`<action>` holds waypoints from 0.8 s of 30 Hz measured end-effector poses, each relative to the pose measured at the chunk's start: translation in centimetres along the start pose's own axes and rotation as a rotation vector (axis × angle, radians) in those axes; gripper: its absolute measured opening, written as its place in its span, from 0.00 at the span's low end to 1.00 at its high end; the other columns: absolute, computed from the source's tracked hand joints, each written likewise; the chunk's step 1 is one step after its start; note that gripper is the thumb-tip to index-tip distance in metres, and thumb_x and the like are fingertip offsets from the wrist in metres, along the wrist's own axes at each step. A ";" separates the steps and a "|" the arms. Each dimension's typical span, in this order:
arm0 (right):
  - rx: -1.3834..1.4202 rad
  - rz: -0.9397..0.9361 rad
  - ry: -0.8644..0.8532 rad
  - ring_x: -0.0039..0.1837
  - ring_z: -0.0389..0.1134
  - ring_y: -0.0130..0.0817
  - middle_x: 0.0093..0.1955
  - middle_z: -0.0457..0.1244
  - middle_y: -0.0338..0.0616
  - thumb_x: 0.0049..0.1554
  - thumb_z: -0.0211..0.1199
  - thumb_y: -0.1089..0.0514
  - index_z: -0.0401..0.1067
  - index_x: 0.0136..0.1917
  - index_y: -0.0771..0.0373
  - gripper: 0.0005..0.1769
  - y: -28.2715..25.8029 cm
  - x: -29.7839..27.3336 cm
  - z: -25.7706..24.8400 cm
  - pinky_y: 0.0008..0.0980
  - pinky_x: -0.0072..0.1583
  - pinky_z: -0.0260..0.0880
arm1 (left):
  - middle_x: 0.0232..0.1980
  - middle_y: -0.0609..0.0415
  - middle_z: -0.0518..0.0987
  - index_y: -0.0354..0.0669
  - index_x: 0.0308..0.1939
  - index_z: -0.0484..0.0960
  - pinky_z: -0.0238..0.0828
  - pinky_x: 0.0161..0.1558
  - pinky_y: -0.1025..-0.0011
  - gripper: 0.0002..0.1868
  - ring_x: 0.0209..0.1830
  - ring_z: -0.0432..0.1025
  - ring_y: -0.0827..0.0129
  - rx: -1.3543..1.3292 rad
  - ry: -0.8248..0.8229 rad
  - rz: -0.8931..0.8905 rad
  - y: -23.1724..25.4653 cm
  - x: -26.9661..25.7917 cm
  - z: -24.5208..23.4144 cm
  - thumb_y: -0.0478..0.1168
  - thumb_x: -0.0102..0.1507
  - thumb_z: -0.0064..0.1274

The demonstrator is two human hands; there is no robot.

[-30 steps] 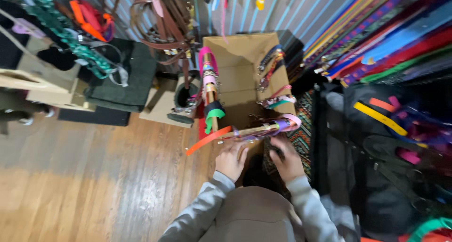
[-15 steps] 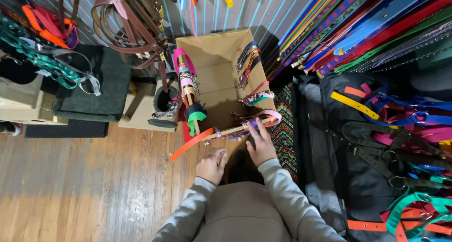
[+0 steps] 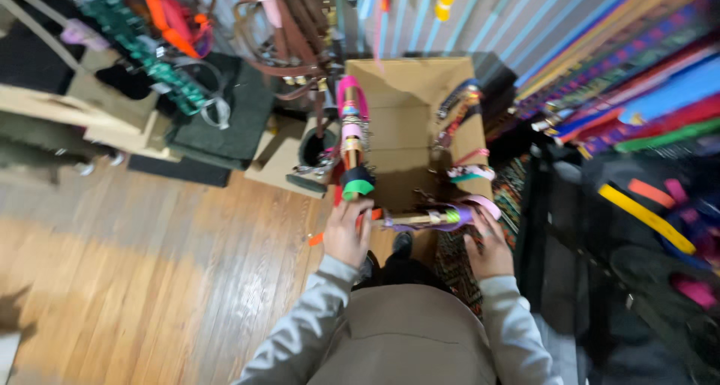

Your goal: The person organizes various dog leashes by taking them out of a cardboard box and hanging them onto wall hooks by their metal clips.

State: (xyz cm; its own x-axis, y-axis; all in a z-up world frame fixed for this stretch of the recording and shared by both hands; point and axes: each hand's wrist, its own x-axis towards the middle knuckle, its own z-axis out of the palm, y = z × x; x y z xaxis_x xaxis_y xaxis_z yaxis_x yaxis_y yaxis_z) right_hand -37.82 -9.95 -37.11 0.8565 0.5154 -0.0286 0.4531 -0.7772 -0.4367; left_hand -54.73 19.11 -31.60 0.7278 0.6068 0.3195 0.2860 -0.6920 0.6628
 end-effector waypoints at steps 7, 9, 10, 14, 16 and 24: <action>0.275 0.016 -0.189 0.68 0.69 0.34 0.85 0.49 0.36 0.60 0.58 0.53 0.60 0.80 0.49 0.35 0.2 0.4 -2.4 0.36 0.65 0.68 | 0.74 0.42 0.70 0.40 0.70 0.71 0.64 0.68 0.53 0.26 0.69 0.68 0.47 0.001 -0.131 -0.112 -3.6 4.5 4.0 0.43 0.68 0.46; 0.311 0.020 -0.251 0.70 0.67 0.36 0.86 0.49 0.36 0.60 0.57 0.52 0.59 0.80 0.48 0.35 -0.2 0.8 -4.0 0.38 0.67 0.67 | 0.78 0.48 0.64 0.48 0.75 0.62 0.67 0.64 0.51 0.30 0.73 0.64 0.50 -0.006 -0.211 -0.207 -4.1 5.5 5.2 0.41 0.68 0.44; 0.340 0.041 -0.306 0.73 0.65 0.38 0.86 0.48 0.35 0.60 0.56 0.52 0.58 0.81 0.47 0.35 -0.4 1.0 -4.8 0.40 0.69 0.66 | 0.83 0.54 0.57 0.57 0.80 0.53 0.70 0.59 0.49 0.37 0.76 0.60 0.52 -0.027 -0.303 -0.293 -4.4 6.0 5.8 0.38 0.67 0.43; 0.384 -0.014 -0.346 0.68 0.70 0.37 0.85 0.50 0.33 0.60 0.58 0.55 0.62 0.79 0.46 0.33 1.4 2.0 -5.2 0.38 0.66 0.69 | 0.72 0.45 0.73 0.53 0.69 0.74 0.67 0.69 0.50 0.28 0.73 0.65 0.44 0.020 -0.139 -0.251 -6.5 8.2 7.1 0.36 0.64 0.56; 0.372 -0.138 -0.310 0.66 0.71 0.36 0.83 0.55 0.36 0.61 0.59 0.56 0.65 0.77 0.45 0.31 2.5 2.8 -5.1 0.40 0.67 0.69 | 0.53 0.51 0.85 0.50 0.53 0.82 0.80 0.50 0.60 0.16 0.45 0.80 0.57 -0.037 -0.053 -0.294 -6.1 10.0 6.1 0.39 0.60 0.64; 0.444 -0.275 -0.339 0.75 0.64 0.40 0.75 0.63 0.43 0.63 0.55 0.55 0.71 0.71 0.53 0.23 4.3 5.7 -5.6 0.38 0.65 0.73 | 0.44 0.62 0.85 0.53 0.44 0.85 0.74 0.44 0.69 0.16 0.41 0.79 0.70 0.029 -0.224 -0.314 -8.9 14.1 5.2 0.53 0.58 0.68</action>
State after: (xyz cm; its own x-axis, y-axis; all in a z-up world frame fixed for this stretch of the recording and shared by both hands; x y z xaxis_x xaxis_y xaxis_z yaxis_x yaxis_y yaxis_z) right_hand -29.59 -12.41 -34.11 0.5640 0.8179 -0.1140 0.4375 -0.4130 -0.7987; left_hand -43.74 31.75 -36.52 0.7191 0.6928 -0.0542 0.5319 -0.4986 0.6845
